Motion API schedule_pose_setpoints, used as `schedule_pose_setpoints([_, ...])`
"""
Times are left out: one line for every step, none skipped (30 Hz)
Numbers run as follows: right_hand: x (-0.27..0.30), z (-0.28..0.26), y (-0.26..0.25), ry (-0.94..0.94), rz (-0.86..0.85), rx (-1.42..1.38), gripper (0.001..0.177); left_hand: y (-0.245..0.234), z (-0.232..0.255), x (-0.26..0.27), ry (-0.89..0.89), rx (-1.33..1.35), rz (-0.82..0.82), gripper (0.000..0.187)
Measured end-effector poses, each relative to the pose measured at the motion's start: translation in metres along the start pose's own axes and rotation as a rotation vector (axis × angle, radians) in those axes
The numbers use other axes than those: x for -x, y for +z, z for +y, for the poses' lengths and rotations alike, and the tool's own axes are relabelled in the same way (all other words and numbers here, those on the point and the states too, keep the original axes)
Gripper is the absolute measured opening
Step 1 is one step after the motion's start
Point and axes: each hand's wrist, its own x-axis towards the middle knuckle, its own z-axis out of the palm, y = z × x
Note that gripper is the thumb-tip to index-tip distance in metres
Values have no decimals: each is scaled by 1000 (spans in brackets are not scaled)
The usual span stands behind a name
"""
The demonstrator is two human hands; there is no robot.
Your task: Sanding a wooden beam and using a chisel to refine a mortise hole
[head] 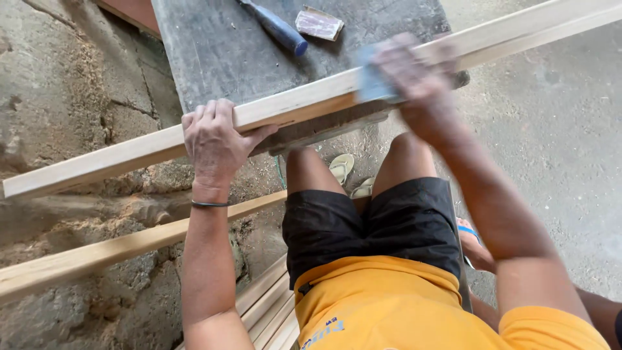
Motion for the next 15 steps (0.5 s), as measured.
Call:
schedule_pose_setpoints([17,24,-13,55,69,83,36,0,0,-1,13,-6,69,65])
schedule_pose_setpoints([34,47,-26,107,138,167,35,-1,1,-1,26,-12,138,67])
schedule_pose_setpoints([61,82,-31,115,135,172,35,-1,1,-1,33,-5,136,67])
schedule_pose_setpoints([90,116,-37,437,128,98,30,-1,2,-1,28,8,150,66])
schedule_pose_setpoints([117,150,-45,753,114,10,45,-1,2,-2,22,21,167,65])
schedule_pose_setpoints([117,154,-41,759,115,17,45,0,2,-2,28,28,169,65])
schedule_pose_setpoints([117,158,-38,943,173,28,44,1,2,-1,20,19,172,64])
schedule_pose_setpoints([117,163,-34,1124,243,35,67,2,1,-1,12,9,175,64])
schedule_pose_setpoints([93,123,-32,1128,245,43,67,2,2,-1,17,16,178,64])
schedule_pose_setpoints([68,83,-29,706,233,144,27,2,2,-1,19,3,171,64])
schedule_pose_setpoints([42,44,-26,281,209,233,31,1,3,0,17,-13,163,64])
schedule_pose_setpoints([38,33,-23,281,208,238,31,2,3,-1,19,-8,165,64])
schedule_pose_setpoints([33,20,-19,296,160,146,30,2,2,-1,23,-5,166,64])
schedule_pose_setpoints([29,7,-15,310,111,53,45,2,2,-1,26,-1,166,64])
schedule_pose_setpoints([34,21,-26,311,114,54,45,2,2,-1,30,-2,168,64])
